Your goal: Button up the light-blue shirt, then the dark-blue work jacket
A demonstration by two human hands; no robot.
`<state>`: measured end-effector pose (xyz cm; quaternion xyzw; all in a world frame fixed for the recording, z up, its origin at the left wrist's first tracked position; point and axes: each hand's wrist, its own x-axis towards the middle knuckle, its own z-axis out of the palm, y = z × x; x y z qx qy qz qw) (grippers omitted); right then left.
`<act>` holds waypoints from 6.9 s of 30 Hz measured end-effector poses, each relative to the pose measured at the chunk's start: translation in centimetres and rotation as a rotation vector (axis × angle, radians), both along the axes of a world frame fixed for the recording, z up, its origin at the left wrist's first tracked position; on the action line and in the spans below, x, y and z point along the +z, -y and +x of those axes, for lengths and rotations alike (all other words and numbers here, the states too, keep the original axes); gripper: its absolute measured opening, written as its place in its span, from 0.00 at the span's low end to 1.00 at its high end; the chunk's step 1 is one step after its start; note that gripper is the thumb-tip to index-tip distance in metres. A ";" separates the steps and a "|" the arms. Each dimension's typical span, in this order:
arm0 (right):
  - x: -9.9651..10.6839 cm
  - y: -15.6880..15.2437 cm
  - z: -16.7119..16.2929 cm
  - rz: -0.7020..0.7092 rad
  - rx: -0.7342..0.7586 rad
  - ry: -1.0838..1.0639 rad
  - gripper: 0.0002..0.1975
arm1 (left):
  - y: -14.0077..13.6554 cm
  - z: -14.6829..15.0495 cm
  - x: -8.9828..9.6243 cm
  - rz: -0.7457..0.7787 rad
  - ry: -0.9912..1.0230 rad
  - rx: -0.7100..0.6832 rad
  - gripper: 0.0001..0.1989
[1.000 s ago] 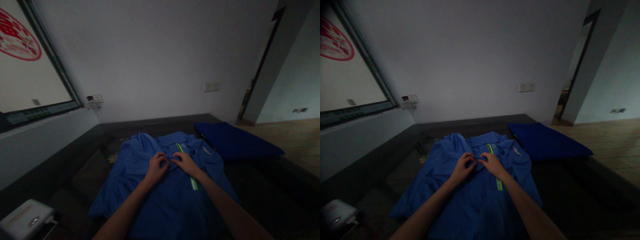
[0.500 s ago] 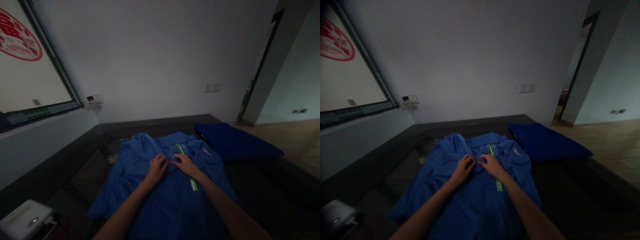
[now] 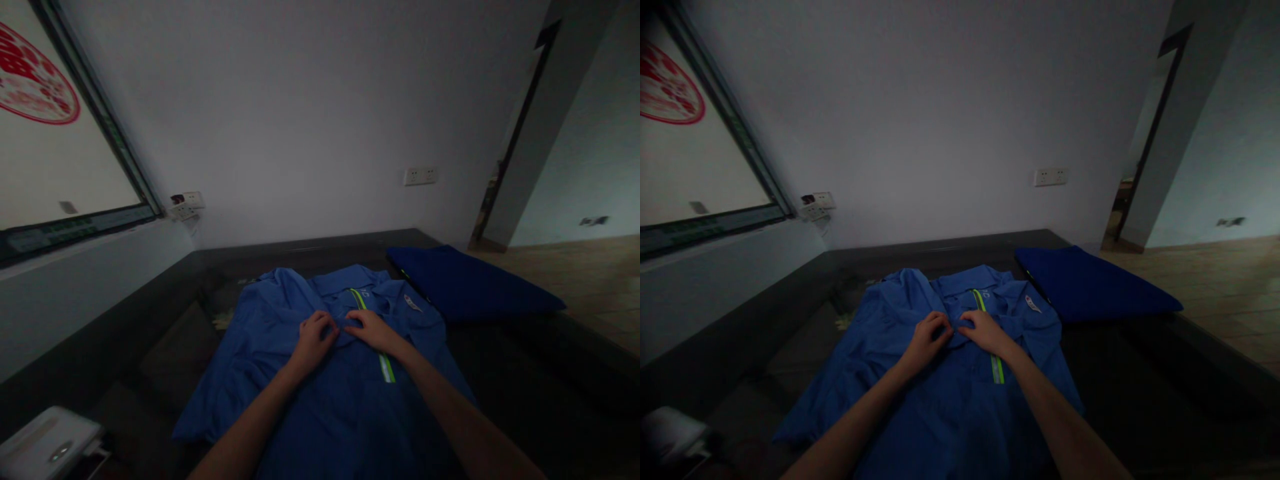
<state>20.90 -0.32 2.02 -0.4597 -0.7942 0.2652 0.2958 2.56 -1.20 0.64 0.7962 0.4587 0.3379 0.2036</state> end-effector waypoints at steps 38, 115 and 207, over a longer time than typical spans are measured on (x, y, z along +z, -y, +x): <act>0.7 2.0 -1.8 0.343 -0.137 0.268 0.08 | -0.5 -0.7 -0.7 0.180 -0.014 0.050 0.15; 2.6 1.3 0.3 0.256 0.030 -0.034 0.07 | 1.9 0.0 2.9 0.067 0.052 -0.092 0.08; 0.0 1.5 -2.2 0.342 -0.164 -0.010 0.03 | 1.2 -0.4 1.8 0.228 -0.102 0.027 0.08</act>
